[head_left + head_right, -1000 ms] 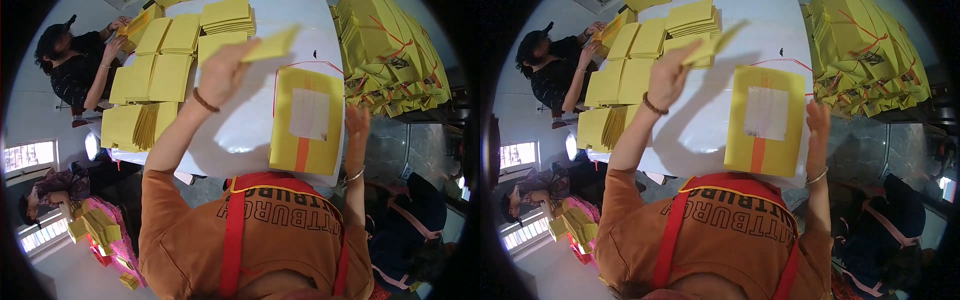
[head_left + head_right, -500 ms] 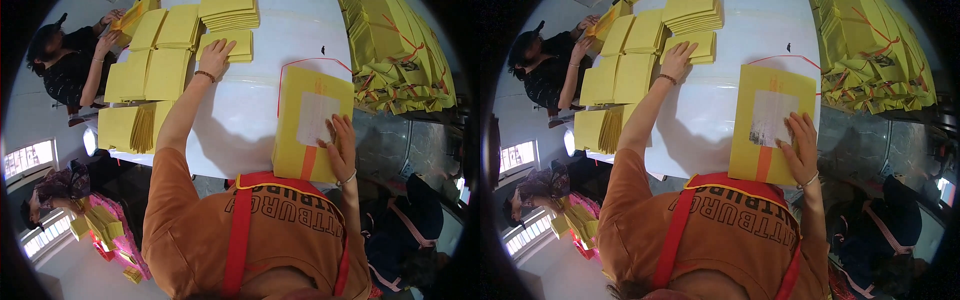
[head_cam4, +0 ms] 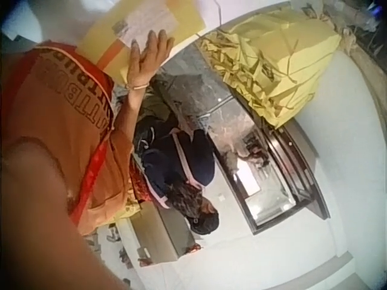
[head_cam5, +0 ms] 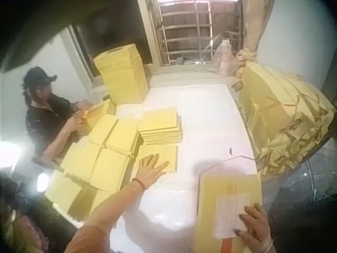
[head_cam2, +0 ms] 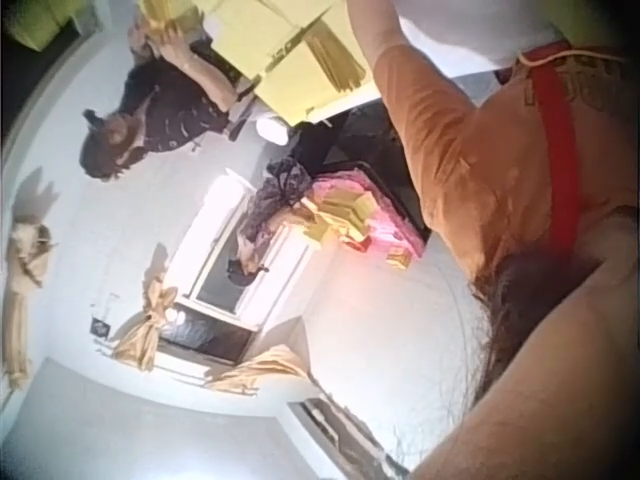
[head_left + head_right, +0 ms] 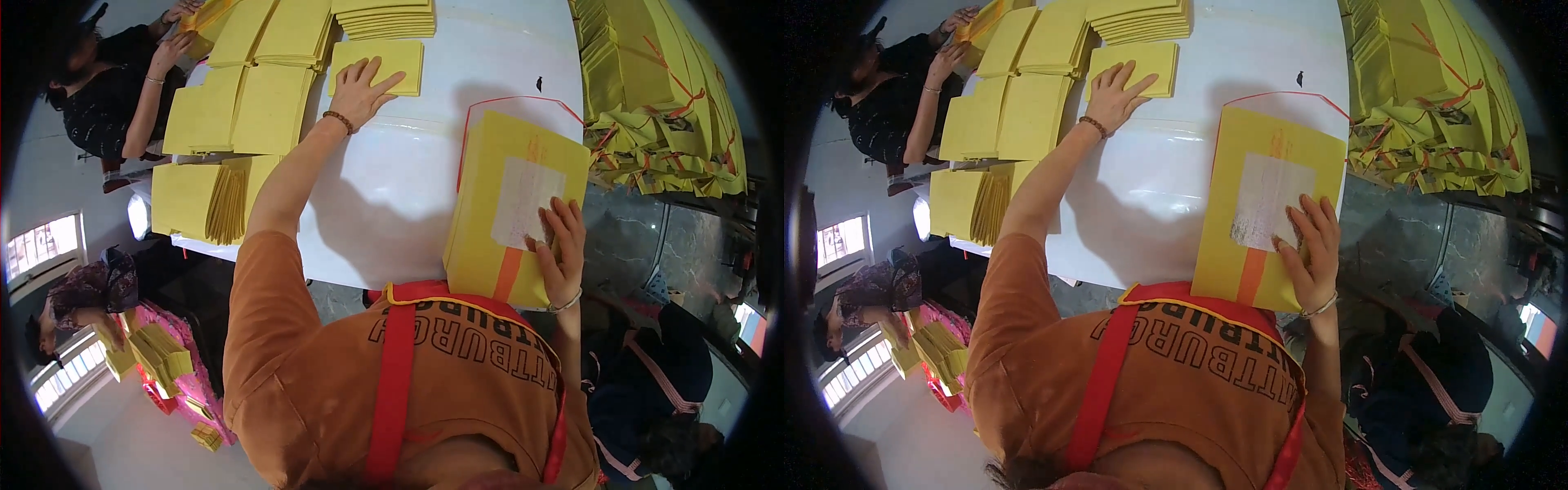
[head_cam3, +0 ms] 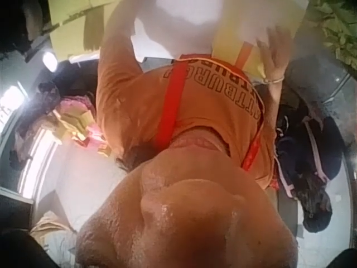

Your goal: Organizing and stacking yellow sheets of paper on a workbench.

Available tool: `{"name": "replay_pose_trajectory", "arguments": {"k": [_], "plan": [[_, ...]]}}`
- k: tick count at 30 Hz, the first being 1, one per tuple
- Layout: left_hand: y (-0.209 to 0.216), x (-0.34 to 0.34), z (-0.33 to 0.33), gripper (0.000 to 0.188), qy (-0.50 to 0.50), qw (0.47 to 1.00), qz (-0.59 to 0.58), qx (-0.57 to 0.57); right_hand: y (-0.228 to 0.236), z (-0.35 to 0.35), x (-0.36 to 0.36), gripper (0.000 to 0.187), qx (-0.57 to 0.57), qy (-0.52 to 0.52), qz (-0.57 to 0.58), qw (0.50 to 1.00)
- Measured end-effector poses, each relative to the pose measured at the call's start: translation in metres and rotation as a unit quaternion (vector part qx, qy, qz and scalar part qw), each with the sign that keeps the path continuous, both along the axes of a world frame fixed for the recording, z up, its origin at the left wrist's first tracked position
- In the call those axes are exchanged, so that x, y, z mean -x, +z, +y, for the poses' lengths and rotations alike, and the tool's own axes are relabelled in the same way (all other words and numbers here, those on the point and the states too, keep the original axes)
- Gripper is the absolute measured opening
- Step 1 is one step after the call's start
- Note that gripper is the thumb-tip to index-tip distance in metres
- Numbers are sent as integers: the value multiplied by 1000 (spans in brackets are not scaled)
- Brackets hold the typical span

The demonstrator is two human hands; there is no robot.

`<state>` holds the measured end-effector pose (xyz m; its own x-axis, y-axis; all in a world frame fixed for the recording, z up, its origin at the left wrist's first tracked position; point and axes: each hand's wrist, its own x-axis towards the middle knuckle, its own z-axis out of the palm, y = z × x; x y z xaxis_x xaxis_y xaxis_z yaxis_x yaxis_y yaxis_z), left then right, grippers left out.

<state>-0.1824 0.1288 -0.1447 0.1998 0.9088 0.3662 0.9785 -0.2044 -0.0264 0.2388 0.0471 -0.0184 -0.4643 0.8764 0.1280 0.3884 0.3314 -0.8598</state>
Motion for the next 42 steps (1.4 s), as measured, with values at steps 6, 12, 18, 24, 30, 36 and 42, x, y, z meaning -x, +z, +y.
{"name": "replay_pose_trajectory", "arguments": {"k": [6, 12, 18, 24, 30, 36, 42], "plan": [[1, 0, 0, 46, 0, 999, 42, 14, -2, 5, -4, 40, -75, 10, -65, 995], [21, 5, 7, 55, -14, 981, 137, 136, 8, 10, -8, 42, -127, 45, -93, 987], [43, 5, 8, 65, -15, 961, 204, 186, 25, 5, -24, 39, -145, 99, -127, 976], [54, -8, 6, 62, -16, 980, 132, 147, 8, 7, -26, 32, -163, 113, -108, 974], [124, -112, -48, 35, -198, 958, -204, 48, -9, 9, -28, 30, -129, 88, -53, 986], [151, -197, -139, 41, -369, 897, -204, 129, -13, 7, -27, 28, -137, 89, -35, 986], [161, -204, -152, 47, -368, 912, -134, 120, -17, 5, -27, 26, -150, 85, -23, 985]]}}
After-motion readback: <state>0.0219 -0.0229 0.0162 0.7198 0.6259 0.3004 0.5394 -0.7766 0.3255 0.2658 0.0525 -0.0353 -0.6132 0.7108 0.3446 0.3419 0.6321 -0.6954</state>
